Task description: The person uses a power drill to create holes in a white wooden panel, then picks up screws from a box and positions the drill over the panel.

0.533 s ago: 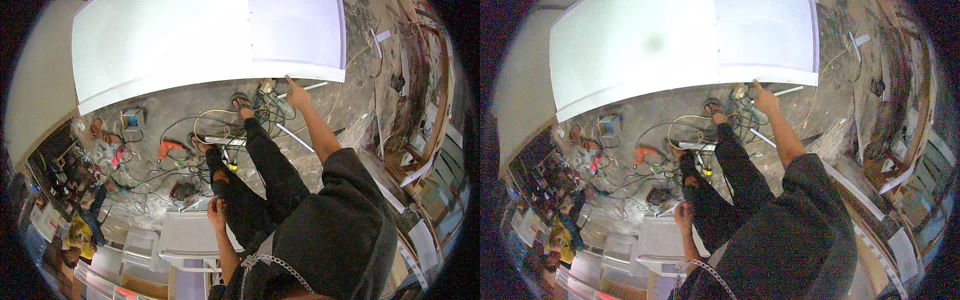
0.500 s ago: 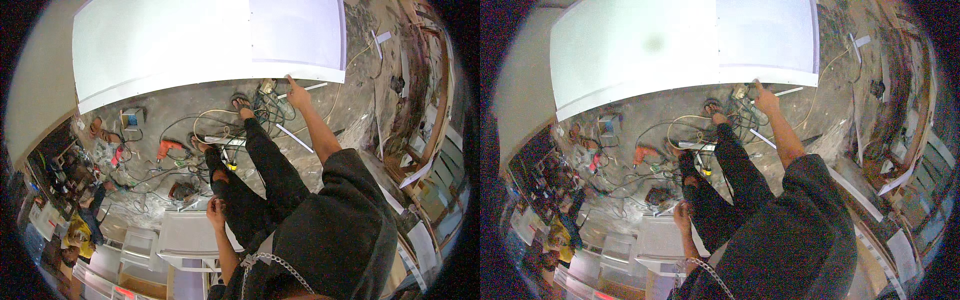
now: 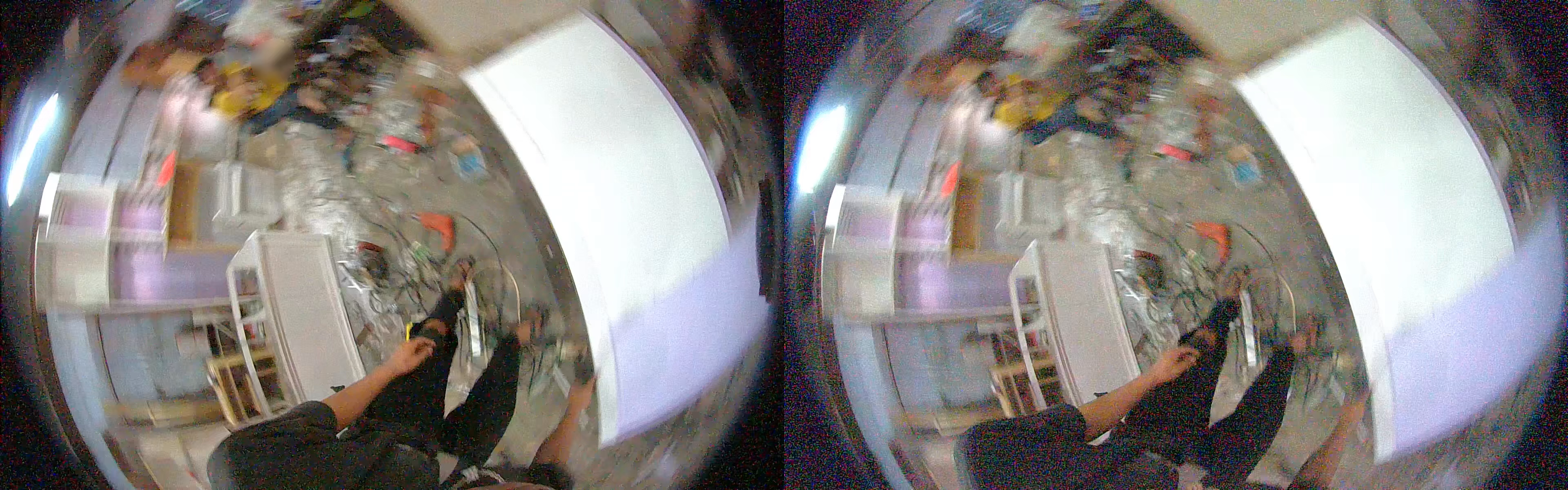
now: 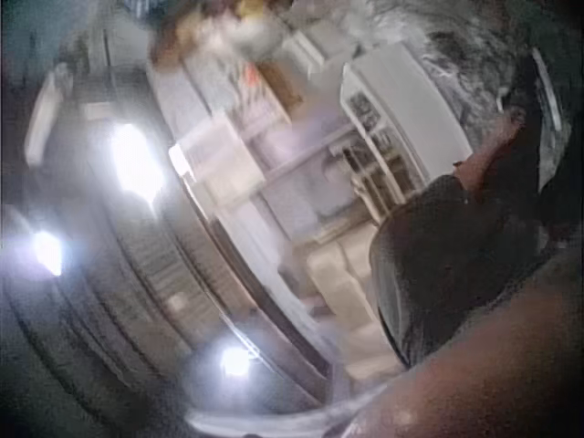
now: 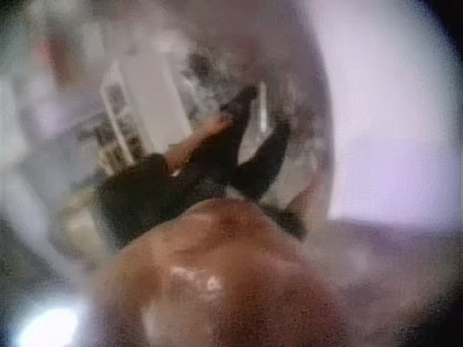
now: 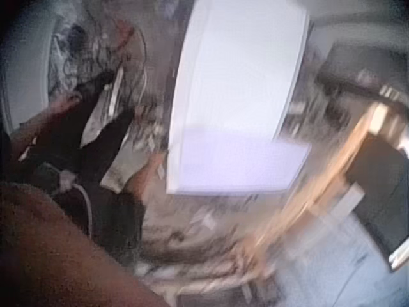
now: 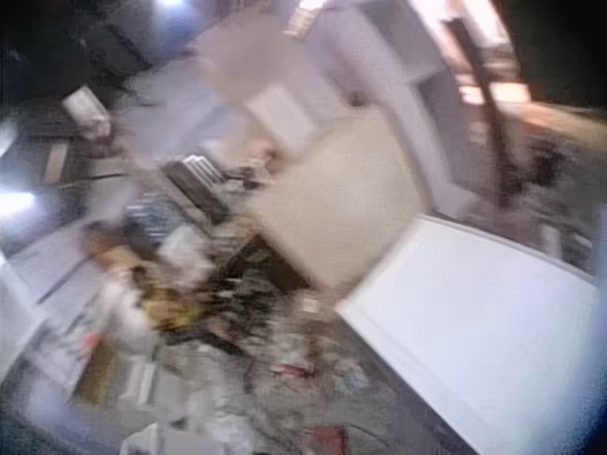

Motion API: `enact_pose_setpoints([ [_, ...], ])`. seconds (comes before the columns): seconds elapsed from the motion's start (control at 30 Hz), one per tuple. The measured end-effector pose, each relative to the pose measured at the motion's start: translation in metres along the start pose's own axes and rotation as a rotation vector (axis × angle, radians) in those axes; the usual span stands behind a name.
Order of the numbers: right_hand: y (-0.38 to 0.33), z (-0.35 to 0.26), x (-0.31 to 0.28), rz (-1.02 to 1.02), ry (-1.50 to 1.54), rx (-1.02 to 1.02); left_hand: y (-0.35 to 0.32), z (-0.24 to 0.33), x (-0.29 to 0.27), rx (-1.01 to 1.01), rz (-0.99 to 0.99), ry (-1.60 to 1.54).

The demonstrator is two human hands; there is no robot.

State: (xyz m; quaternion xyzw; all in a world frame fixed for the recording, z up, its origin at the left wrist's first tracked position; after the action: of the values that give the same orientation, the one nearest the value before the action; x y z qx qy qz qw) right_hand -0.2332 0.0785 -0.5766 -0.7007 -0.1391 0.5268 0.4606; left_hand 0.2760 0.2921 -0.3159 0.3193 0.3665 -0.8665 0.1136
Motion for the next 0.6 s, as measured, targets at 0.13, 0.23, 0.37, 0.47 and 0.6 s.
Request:
enact_pose_setpoints([
  [0.13,-0.008,0.005,0.001,0.152,0.029,-0.153,-0.018,-0.021,0.032,-0.098,0.004,-0.133],
  [0.23,0.060,0.043,-0.032,-0.126,0.360,0.108,0.003,0.016,0.061,0.052,0.064,-0.354],
  [0.37,0.011,0.017,-0.031,-0.173,0.090,0.195,-0.016,0.012,0.064,0.007,0.013,-0.260],
  [0.47,0.024,0.005,-0.021,-0.218,0.270,0.113,-0.017,0.005,0.060,-0.050,-0.016,-0.272],
  [0.6,0.026,-0.025,-0.033,-0.142,0.310,-0.055,0.012,0.008,0.036,-0.053,-0.009,-0.158],
])
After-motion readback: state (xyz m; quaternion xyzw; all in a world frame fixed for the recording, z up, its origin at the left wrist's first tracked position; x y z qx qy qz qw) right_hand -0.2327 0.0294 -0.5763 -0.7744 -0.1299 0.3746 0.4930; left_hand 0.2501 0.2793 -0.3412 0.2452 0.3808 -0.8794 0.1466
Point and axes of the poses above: each hand's wrist, its own y-axis towards the middle knuckle, its own x-axis out of the palm, z = x × y, the point moved 10 cm from there along y, towards the middle knuckle, and after that the axes turned 7 degrees about x, right-handed, at the moved point
